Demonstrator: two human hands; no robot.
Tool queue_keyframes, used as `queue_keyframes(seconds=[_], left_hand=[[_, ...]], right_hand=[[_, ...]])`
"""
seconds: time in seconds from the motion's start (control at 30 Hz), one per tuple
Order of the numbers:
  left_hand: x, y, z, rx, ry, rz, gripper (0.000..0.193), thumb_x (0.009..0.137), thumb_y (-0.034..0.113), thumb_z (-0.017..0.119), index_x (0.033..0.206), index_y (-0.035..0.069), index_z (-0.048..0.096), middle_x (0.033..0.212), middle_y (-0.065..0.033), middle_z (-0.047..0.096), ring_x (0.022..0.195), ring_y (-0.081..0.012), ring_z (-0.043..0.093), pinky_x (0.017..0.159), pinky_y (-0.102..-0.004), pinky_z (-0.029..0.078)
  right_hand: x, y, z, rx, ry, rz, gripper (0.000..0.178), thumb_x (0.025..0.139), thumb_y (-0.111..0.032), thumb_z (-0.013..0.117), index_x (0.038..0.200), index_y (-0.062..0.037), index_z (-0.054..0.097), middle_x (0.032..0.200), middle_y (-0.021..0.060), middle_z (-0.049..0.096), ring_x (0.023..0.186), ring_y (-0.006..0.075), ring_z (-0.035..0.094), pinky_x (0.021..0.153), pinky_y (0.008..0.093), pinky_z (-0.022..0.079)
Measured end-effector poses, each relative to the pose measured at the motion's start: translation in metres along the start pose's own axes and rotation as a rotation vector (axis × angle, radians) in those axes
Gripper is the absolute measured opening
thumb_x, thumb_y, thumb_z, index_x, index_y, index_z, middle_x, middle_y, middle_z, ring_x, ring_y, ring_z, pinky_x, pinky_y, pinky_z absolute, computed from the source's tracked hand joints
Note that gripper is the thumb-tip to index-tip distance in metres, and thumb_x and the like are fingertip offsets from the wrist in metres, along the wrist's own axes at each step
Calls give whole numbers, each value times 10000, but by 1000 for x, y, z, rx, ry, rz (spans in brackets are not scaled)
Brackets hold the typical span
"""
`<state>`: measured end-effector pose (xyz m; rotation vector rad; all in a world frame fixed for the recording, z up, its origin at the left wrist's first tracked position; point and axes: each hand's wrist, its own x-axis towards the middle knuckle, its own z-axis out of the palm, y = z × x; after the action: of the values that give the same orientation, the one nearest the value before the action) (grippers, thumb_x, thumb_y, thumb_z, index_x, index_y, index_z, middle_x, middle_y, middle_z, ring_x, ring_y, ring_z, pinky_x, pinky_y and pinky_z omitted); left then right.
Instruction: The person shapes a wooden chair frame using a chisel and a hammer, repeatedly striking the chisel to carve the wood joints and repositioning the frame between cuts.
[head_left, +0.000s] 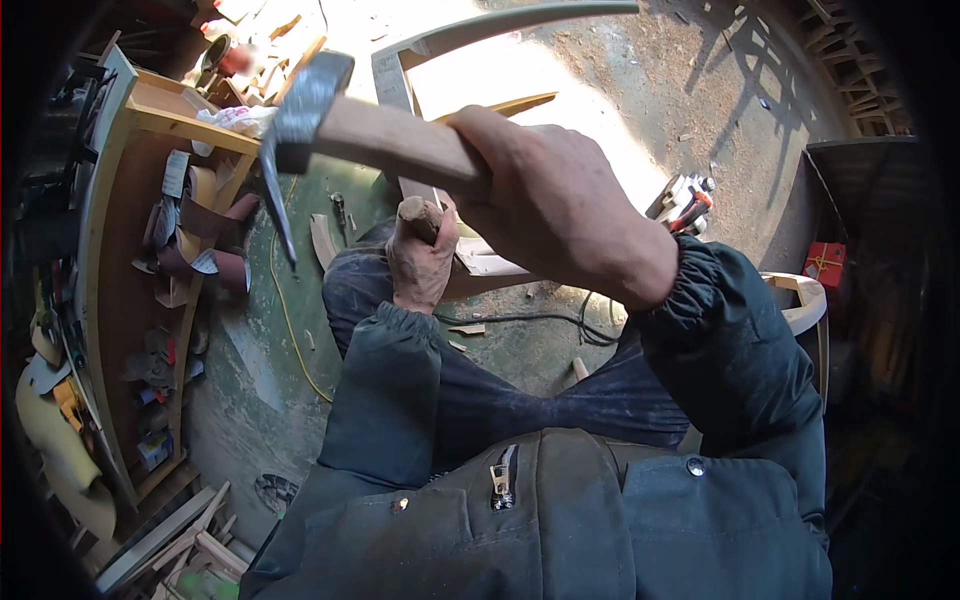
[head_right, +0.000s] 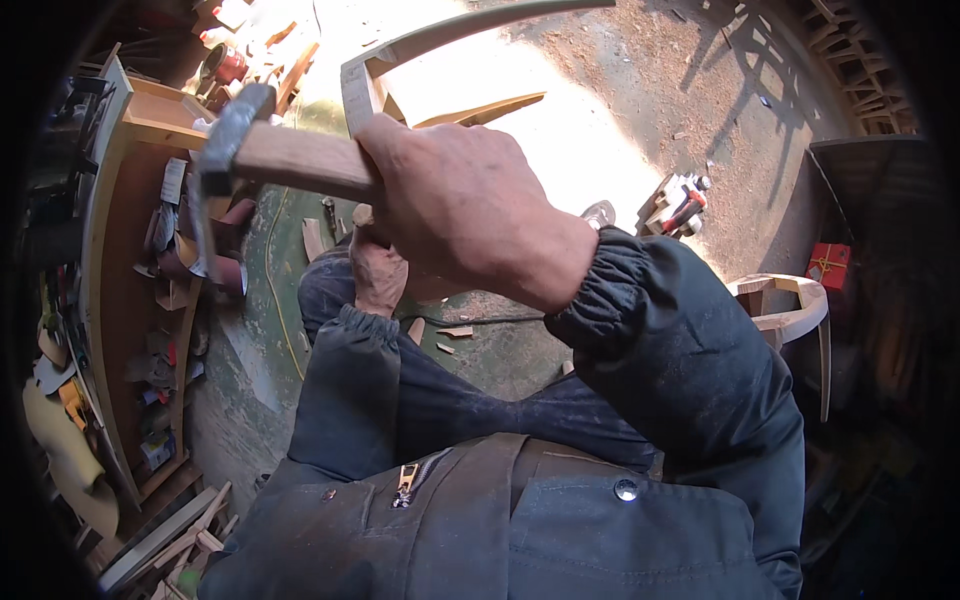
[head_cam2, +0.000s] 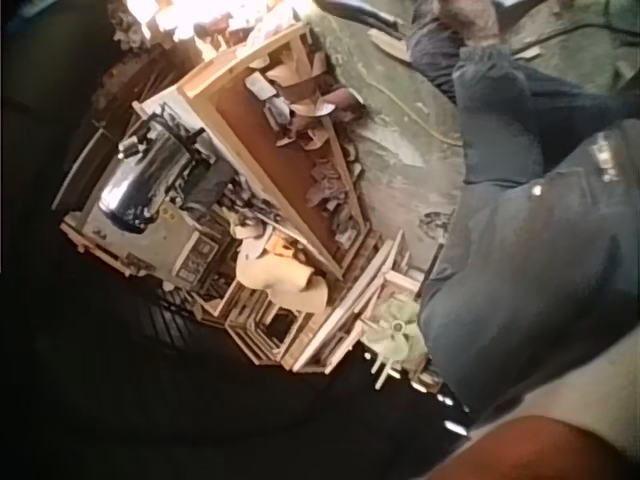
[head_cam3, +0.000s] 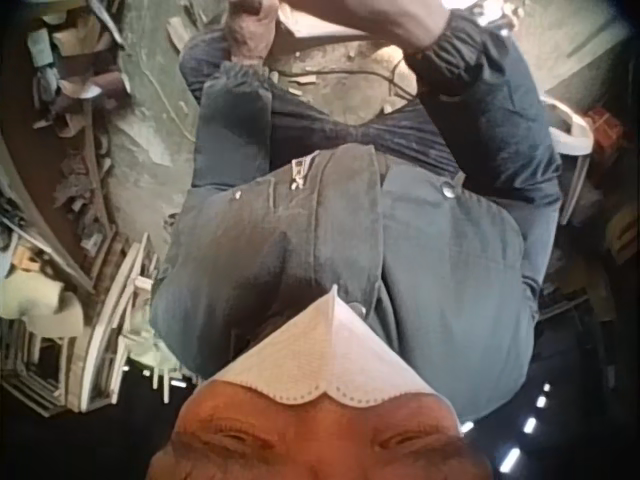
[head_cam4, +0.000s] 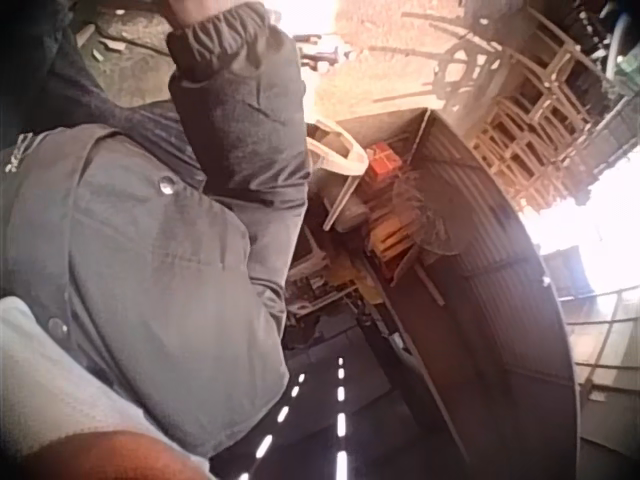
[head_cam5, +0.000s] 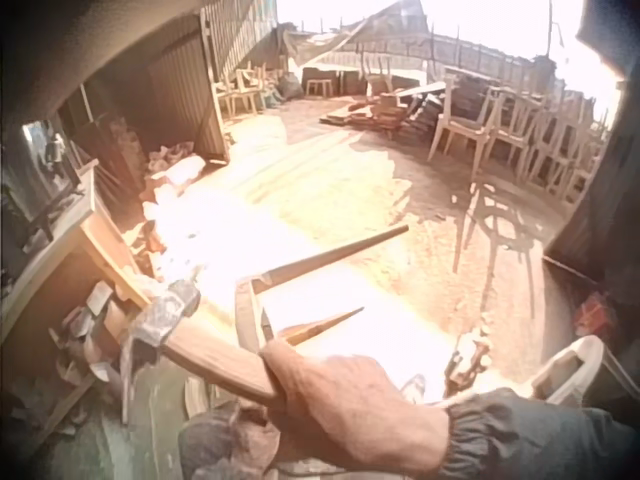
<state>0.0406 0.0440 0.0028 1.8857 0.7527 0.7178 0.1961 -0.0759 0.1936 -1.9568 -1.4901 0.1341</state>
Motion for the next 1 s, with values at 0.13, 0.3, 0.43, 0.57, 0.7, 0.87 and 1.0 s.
queue_keyframes(seconds=[0.13, 0.3, 0.43, 0.57, 0.7, 0.87, 1.0], left_hand=[[3, 3, 0, 27, -10, 58, 232, 911, 191, 780, 1041, 52, 648, 871, -116, 719, 799, -242, 710, 755, -386, 558], [1, 13, 14, 178, 176, 111, 208, 920, 236, 748, 1017, 86, 642, 809, -140, 682, 713, -359, 715, 653, -423, 561], [1, 34, 4, -348, 272, 181, 228, 991, 221, 701, 1020, 70, 533, 759, -90, 630, 653, -238, 673, 675, -378, 549], [7, 49, -26, -458, 353, 36, 265, 1031, 267, 618, 1042, 44, 474, 797, -88, 652, 704, -176, 612, 696, -325, 516], [18, 41, -53, -542, 528, -213, 307, 1042, 341, 615, 1067, 64, 485, 799, -70, 659, 695, -134, 606, 615, -290, 479], [19, 22, -65, -628, 602, -391, 372, 1024, 467, 599, 1027, 102, 527, 802, -28, 678, 661, -84, 576, 550, -234, 406], [14, 16, -67, -652, 540, -438, 366, 1019, 478, 608, 1014, 119, 535, 807, -17, 681, 655, -79, 574, 547, -229, 406]], right_hand=[[-11, 11, 9, -127, -315, 222, 167, 962, -156, 589, 1029, -9, 548, 661, 180, 634, 565, 392, 642, 601, 499, 521], [-68, 33, 33, 198, -260, 639, 247, 914, -171, 625, 1074, -2, 542, 793, 198, 653, 800, 306, 705, 685, 435, 553], [-130, 26, 57, 588, -276, 985, 387, 966, -158, 660, 1294, 3, 532, 755, 38, 566, 614, 116, 601, 550, 299, 527], [-162, 16, 81, 834, -259, 1070, 373, 981, -185, 656, 1284, -8, 529, 749, 31, 560, 538, 109, 574, 460, 294, 491], [-161, 14, 104, 401, -291, 796, 365, 985, -205, 628, 1251, 12, 503, 817, 216, 632, 712, 369, 665, 658, 473, 529], [-149, 12, 109, 231, -495, 745, 297, 973, -191, 617, 1169, 16, 531, 842, 275, 657, 810, 486, 662, 753, 539, 527], [-144, 7, 103, 534, -246, 1018, 333, 956, -208, 656, 1176, 9, 532, 857, 165, 621, 760, 286, 636, 723, 435, 526]])
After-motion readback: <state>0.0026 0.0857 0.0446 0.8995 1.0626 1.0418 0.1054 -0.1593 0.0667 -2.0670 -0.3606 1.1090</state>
